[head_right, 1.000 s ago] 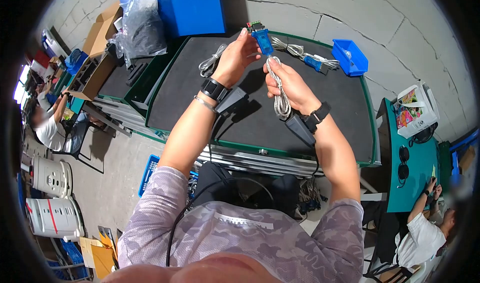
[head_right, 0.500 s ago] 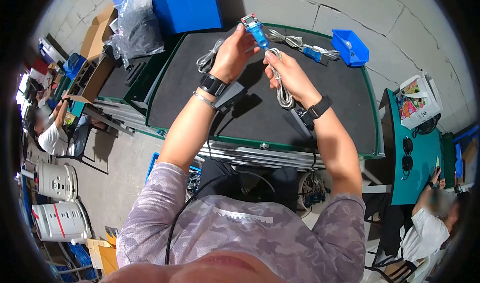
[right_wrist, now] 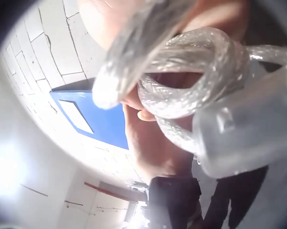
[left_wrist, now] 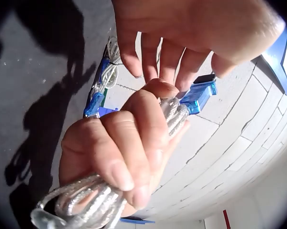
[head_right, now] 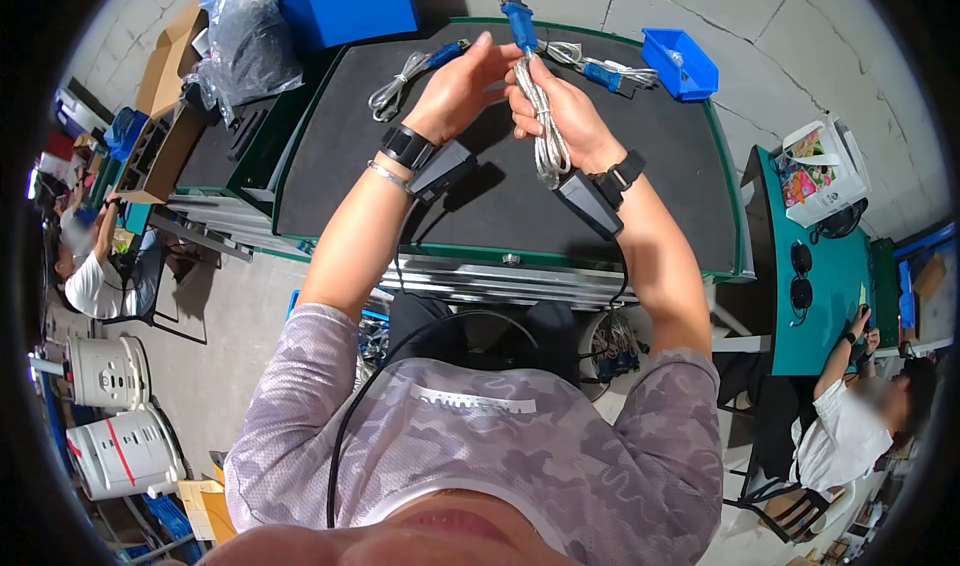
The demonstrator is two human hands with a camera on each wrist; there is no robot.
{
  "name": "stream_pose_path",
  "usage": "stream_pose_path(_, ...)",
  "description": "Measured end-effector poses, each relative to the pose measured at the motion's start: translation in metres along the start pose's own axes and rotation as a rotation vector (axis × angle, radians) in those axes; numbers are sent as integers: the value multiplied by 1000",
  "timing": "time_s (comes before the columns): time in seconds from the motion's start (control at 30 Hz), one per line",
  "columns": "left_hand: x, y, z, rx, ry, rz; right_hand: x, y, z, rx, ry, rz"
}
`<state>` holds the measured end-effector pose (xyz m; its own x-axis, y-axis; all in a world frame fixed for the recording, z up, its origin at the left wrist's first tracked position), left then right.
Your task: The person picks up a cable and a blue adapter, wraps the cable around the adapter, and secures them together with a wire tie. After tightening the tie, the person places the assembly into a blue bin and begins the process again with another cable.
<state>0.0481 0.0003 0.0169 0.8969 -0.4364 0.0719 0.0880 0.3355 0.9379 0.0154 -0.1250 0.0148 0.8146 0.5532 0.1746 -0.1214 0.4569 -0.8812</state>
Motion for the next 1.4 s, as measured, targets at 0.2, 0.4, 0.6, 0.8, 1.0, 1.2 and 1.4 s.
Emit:
stream_pose_path(0.2,6,-10,1,38,-100,20,3,5,4,43,-82,53)
stream_pose_path(0.4,9,-8,0,-21,-211,120,3,9,-1,147,-15,46)
stream_pose_path(0.6,-2,4,7,57,-165,203,4,9,-3,124,-44,13)
stream_pose_path(0.8,-3,11,-8,160,49,238,5,9,-2,-237,70,-25)
stream_pose_path(1.0,-1,10,-13,102,103,165,4,13,-1,-411,50,-80)
stream_pose_path(1.2,1,12,-15,-88,56,141,1,12,7,-258,-43,-15)
stream_pose_path(1.4,-2,17,-9,-67,50,185,-3,7,10,-66,-99,12)
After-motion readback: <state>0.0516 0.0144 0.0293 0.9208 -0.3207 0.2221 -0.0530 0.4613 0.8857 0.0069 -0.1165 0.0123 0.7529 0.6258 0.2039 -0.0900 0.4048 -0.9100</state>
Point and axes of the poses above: each hand's wrist, its own x-axis towards the middle knuckle, its own z-axis out of the palm, y = z × x, the point moved 5 cm from there along x, towards the middle knuckle, and after that the axes turned 5 degrees about -z, right-handed, at the moved point
